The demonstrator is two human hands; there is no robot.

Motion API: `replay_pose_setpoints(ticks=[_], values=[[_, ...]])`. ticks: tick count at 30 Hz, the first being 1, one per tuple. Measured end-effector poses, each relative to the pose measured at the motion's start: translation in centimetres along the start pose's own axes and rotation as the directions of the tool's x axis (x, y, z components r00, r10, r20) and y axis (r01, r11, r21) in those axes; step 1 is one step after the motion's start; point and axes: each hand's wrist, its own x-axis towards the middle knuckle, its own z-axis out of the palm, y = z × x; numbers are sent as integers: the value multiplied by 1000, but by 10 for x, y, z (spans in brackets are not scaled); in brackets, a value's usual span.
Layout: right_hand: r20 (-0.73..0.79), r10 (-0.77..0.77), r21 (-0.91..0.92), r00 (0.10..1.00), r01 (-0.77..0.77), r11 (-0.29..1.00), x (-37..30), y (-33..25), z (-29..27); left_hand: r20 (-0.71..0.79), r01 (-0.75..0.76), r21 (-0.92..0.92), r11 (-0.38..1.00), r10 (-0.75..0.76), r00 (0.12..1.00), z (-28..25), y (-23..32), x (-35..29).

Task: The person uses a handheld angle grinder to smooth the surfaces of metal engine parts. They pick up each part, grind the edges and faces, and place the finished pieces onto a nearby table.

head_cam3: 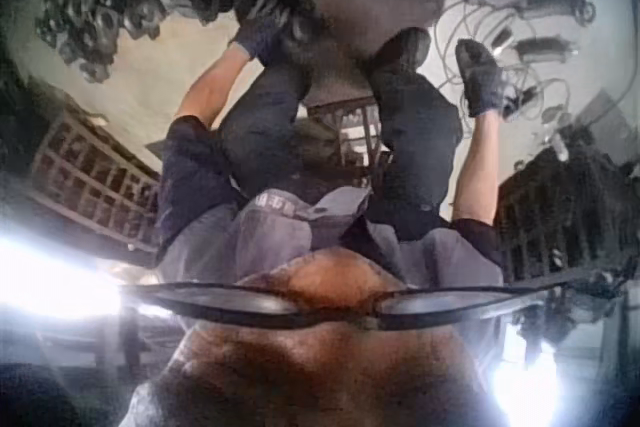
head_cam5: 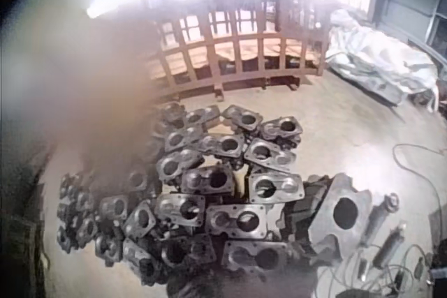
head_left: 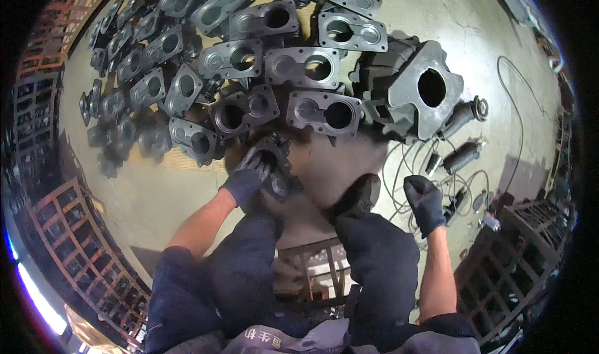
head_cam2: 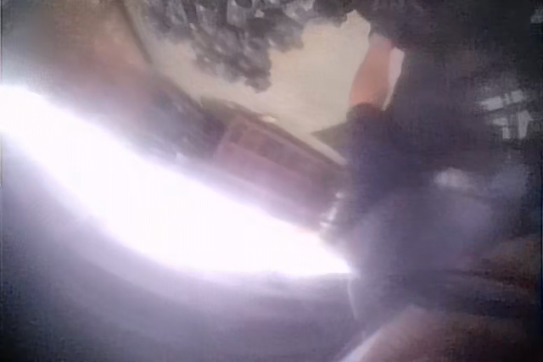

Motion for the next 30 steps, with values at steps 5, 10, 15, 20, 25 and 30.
replay_pose_setpoints(ticks=[5,10,15,20,25,30], values=[[-19,-26,138,999,28,990,1,-10,35,42,147,-578,802,-151,988,-9,9,21],[-142,-71,294,987,111,949,-52,0,7,98,-6,-221,975,28,995,-167,43,60],[-178,186,534,966,-64,843,-112,51,-9,13,205,-208,957,-207,978,-220,74,52],[-148,80,593,986,24,805,-127,18,-51,-144,251,-394,884,-329,933,-356,130,64],[-208,31,724,978,133,677,-72,-33,-73,-317,118,-635,763,-397,861,-362,130,144],[-130,0,960,991,126,248,-18,-13,-97,-284,-111,-928,356,-479,830,-322,135,258]])
